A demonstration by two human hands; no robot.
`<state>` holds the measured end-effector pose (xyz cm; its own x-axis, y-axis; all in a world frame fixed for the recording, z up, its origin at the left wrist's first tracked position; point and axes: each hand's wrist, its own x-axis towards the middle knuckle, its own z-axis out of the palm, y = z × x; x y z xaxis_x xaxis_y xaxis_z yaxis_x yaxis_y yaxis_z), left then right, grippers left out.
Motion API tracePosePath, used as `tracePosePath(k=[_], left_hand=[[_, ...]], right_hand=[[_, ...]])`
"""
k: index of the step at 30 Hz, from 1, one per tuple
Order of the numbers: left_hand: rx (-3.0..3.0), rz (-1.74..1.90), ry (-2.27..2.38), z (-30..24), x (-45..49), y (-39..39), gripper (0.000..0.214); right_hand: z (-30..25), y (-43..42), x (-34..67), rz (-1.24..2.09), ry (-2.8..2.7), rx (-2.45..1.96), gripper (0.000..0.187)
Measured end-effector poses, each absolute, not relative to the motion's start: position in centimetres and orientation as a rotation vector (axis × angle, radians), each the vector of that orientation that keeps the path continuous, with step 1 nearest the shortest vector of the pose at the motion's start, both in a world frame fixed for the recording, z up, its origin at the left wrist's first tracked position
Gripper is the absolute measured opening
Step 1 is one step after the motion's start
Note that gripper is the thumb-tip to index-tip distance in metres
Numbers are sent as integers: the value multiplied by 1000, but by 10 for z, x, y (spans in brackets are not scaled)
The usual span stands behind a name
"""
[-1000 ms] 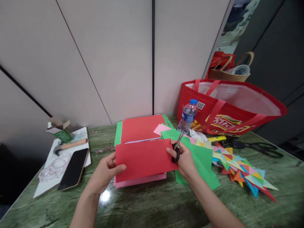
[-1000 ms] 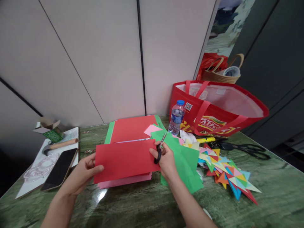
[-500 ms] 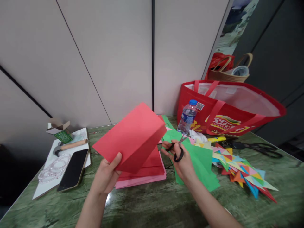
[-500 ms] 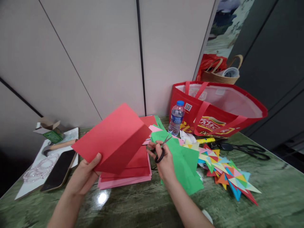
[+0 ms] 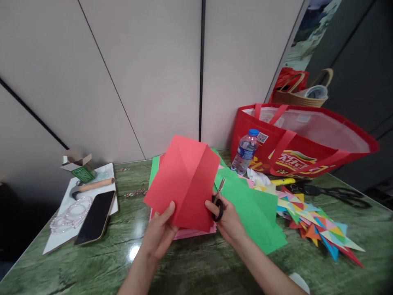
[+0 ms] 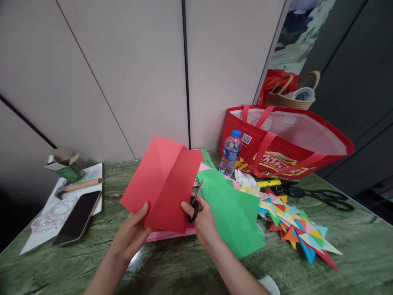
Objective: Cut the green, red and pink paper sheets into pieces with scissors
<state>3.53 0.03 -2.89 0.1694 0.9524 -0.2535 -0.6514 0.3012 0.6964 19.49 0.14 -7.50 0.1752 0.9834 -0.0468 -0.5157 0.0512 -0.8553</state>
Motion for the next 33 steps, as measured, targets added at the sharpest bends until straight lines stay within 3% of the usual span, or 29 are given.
tracePosePath(k=[8, 16, 33], left_hand=[[874, 985, 640, -10, -20, 9, 48], [822, 823, 820, -21, -21, 14, 23], [797, 977, 1043, -35, -8, 28, 29]], right_hand=[[-71, 10, 225, 1110, -767, -969, 37], [-68, 10, 226, 1043, -864, -1060, 39], [-97, 23, 235, 1063, -880, -1137, 45]])
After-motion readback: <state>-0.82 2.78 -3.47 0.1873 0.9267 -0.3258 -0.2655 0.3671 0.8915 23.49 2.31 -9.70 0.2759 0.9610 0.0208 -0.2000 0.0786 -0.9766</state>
